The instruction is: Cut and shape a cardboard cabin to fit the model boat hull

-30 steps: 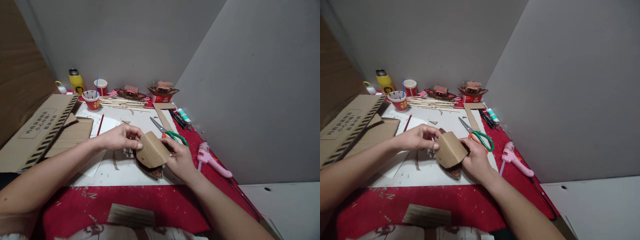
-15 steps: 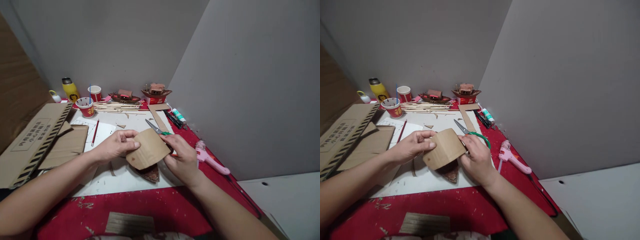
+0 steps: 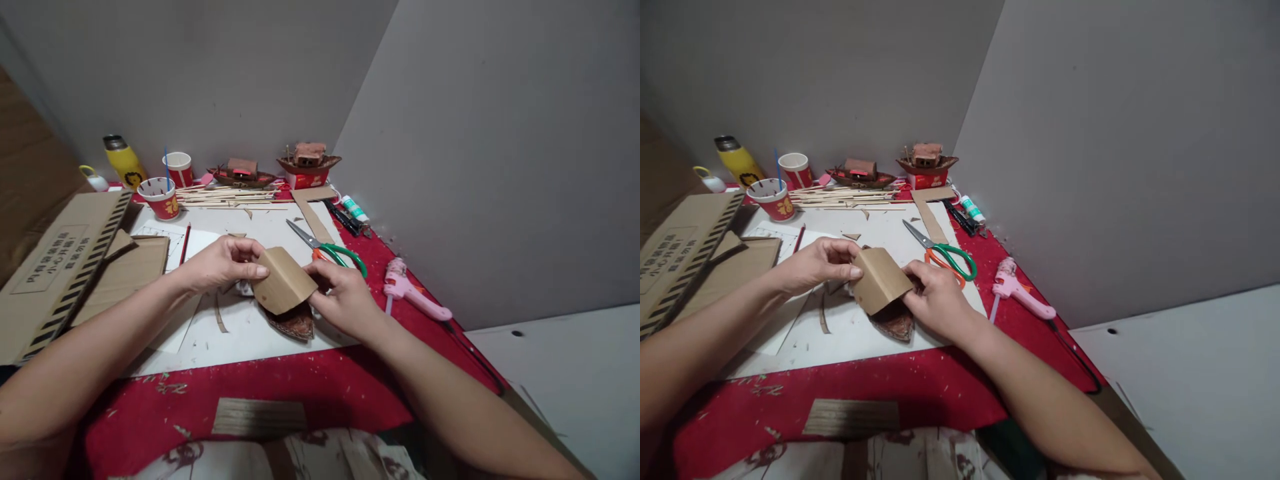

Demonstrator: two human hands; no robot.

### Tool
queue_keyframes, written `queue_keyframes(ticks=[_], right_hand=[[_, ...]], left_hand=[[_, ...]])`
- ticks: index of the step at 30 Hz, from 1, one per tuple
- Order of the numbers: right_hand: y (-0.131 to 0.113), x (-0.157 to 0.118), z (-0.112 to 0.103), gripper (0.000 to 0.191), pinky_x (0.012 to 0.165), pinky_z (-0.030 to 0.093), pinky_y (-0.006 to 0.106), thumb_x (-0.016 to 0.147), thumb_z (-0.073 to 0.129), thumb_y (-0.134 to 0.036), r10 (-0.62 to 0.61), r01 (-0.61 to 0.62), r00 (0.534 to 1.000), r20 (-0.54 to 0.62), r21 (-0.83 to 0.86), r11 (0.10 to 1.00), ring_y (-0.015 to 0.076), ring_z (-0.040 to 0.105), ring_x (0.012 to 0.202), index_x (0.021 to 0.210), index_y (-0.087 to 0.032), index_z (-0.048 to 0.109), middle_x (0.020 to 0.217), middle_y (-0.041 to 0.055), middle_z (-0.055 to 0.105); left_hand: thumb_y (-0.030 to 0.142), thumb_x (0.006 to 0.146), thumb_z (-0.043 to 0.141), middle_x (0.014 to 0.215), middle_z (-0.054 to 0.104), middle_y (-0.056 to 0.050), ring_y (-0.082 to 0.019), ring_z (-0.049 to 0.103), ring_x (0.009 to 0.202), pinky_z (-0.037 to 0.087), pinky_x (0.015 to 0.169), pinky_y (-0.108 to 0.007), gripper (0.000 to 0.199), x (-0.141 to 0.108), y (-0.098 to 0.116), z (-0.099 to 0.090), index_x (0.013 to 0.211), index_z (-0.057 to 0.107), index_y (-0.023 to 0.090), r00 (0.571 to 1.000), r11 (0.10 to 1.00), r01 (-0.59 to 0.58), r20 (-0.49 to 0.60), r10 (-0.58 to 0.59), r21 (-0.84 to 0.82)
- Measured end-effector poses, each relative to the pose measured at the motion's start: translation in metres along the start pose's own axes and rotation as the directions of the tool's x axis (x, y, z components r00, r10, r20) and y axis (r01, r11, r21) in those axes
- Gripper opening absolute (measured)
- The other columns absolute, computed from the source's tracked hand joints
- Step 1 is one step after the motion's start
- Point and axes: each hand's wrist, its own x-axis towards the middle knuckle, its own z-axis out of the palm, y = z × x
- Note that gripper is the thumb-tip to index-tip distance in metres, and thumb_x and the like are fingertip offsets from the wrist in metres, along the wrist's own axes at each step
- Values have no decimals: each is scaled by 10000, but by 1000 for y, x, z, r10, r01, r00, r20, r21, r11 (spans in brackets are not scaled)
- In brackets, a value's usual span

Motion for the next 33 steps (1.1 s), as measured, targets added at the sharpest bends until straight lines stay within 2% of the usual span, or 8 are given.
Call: queue_keyframes(ticks=[5,11,14,18,24,28,33], right_hand=[[3,2,1,104,555,399,238,708,530,-115,64,-57,994,88,-73,996,146,548,582,740,-180,603,655,9,633],[4,2,2,44,553,360,249,709,525,-175,105,-80,982,156,-156,985,161,529,584,728,-180,565,649,24,600],[2,1,2,22,551,352,251,704,525,-181,117,-85,976,182,-176,981,163,522,577,717,-192,540,638,18,587],[0,-1,3,22,558,361,252,707,529,-184,113,-82,982,154,-194,978,164,526,585,720,-201,525,653,21,596],[-1,-1,3,15,553,365,258,725,521,-217,121,-83,979,163,-227,970,170,525,581,721,-207,511,645,23,596],[0,-1,2,21,558,376,258,720,527,-218,121,-86,981,154,-219,972,170,530,582,732,-208,512,653,22,596],[0,-1,2,29,548,370,253,711,525,-197,162,-109,967,195,-259,960,174,543,579,737,-208,516,644,18,607]], left_hand=[[342,666,829,746,683,2,-121,577,679,471,665,-254,249,3,-5,-9,811,744,157,999,971,-45,8,45,236],[360,709,794,767,681,-7,-140,575,709,461,681,-269,251,3,-5,-16,853,751,159,996,886,-94,39,85,454],[335,719,783,788,693,-9,-147,589,725,469,697,-277,228,3,-4,-17,862,753,160,993,866,-118,64,99,485],[277,731,769,827,716,0,-151,621,779,485,749,-285,173,4,-5,-16,872,756,179,981,852,-192,87,171,487],[317,751,761,856,730,-18,-171,642,810,495,796,-322,208,6,-11,-16,921,765,197,967,828,-254,103,235,499],[322,756,756,871,736,-18,-170,643,811,490,783,-315,216,7,-13,-15,931,759,195,966,819,-253,89,242,515],[292,767,737,868,730,-17,-162,644,807,476,760,-294,200,8,-14,-15,932,747,179,969,807,-245,103,226,538]])
